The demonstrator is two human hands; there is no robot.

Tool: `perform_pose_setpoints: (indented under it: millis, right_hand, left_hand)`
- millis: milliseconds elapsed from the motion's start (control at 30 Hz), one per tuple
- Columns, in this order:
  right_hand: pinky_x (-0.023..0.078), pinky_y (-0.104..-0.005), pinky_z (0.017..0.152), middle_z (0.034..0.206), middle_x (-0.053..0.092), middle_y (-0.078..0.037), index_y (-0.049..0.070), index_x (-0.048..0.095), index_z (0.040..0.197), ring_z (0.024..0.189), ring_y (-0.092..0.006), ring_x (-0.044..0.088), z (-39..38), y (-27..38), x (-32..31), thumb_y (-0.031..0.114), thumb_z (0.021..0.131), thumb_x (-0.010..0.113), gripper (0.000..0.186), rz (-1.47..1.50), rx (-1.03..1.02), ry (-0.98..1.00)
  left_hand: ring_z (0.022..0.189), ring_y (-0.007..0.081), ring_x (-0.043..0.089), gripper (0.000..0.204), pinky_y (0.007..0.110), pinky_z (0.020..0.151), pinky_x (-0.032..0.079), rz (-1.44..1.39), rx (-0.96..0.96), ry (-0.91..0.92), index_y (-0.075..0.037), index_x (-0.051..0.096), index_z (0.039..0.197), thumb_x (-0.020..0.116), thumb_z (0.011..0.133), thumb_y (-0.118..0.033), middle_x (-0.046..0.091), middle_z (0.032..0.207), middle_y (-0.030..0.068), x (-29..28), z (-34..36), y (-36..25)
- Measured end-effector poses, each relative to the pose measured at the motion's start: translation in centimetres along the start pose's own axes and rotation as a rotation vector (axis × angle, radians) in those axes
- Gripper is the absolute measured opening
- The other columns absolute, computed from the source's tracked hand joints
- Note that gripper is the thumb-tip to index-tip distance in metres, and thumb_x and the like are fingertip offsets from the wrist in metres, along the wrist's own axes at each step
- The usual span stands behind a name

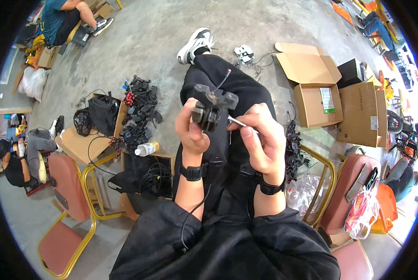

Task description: The person disassembles a brake lever by hand, removes a screw with a hex key, and picks up a small part from the floor. They then reassemble the lever components, using pliers to hold the assembly while tightening a screw with the hex key.

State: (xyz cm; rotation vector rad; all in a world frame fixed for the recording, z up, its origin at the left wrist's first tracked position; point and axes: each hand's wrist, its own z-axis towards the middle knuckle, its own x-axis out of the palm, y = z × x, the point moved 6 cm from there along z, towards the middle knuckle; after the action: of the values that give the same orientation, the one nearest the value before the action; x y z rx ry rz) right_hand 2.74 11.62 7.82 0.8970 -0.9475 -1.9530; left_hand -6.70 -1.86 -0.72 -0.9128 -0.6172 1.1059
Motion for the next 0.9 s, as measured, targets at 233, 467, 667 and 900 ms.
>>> perform_pose_setpoints:
  millis: [233,467,667,900]
  right_hand:
    - [0.036,-0.0327,0.067,0.07,0.05,-0.005,0.003,0.063,0.087,0.066,-0.0233,0.046,0.2,0.0,1.1,0.004,0.073,0.065,0.014,-0.077,-0.104,0.095]
    - [0.037,-0.0347,0.075,0.074,0.053,-0.004,0.004,0.063,0.089,0.071,-0.0229,0.051,0.1,1.0,0.5,0.005,0.068,0.069,0.022,-0.232,-0.194,0.071]
    - [0.038,-0.0354,0.075,0.073,0.051,-0.004,0.005,0.062,0.088,0.07,-0.0235,0.051,-0.4,1.5,-0.2,0.009,0.064,0.071,0.026,-0.288,-0.276,0.025]
    - [0.046,-0.0299,0.069,0.074,0.057,-0.007,0.0,0.061,0.087,0.068,-0.0206,0.058,-1.6,-1.3,1.4,0.006,0.087,0.057,0.007,0.376,0.441,0.163]
  left_hand:
    - [0.085,0.0222,0.064,0.073,0.034,0.077,0.05,-0.03,-0.122,-0.049,0.004,0.06,0.101,0.028,0.089,-0.061,0.066,0.091,0.014,-0.4,-1.0,1.7]
    - [0.063,0.0153,0.05,0.06,0.026,0.057,0.038,0.134,0.023,-0.058,0.003,0.054,0.084,0.039,0.091,-0.054,0.052,0.07,0.0067,0.3,0.2,-1.0]
    - [0.061,0.0162,0.05,0.064,0.027,0.054,0.038,0.183,0.086,-0.003,0.003,0.053,0.083,0.037,0.09,-0.059,0.051,0.07,0.0074,1.1,0.5,-2.6]
    - [0.08,0.0209,0.062,0.074,0.033,0.072,0.049,0.132,-0.075,-0.008,0.003,0.061,0.097,0.038,0.084,-0.066,0.065,0.09,0.0118,0.6,-2.2,1.7]
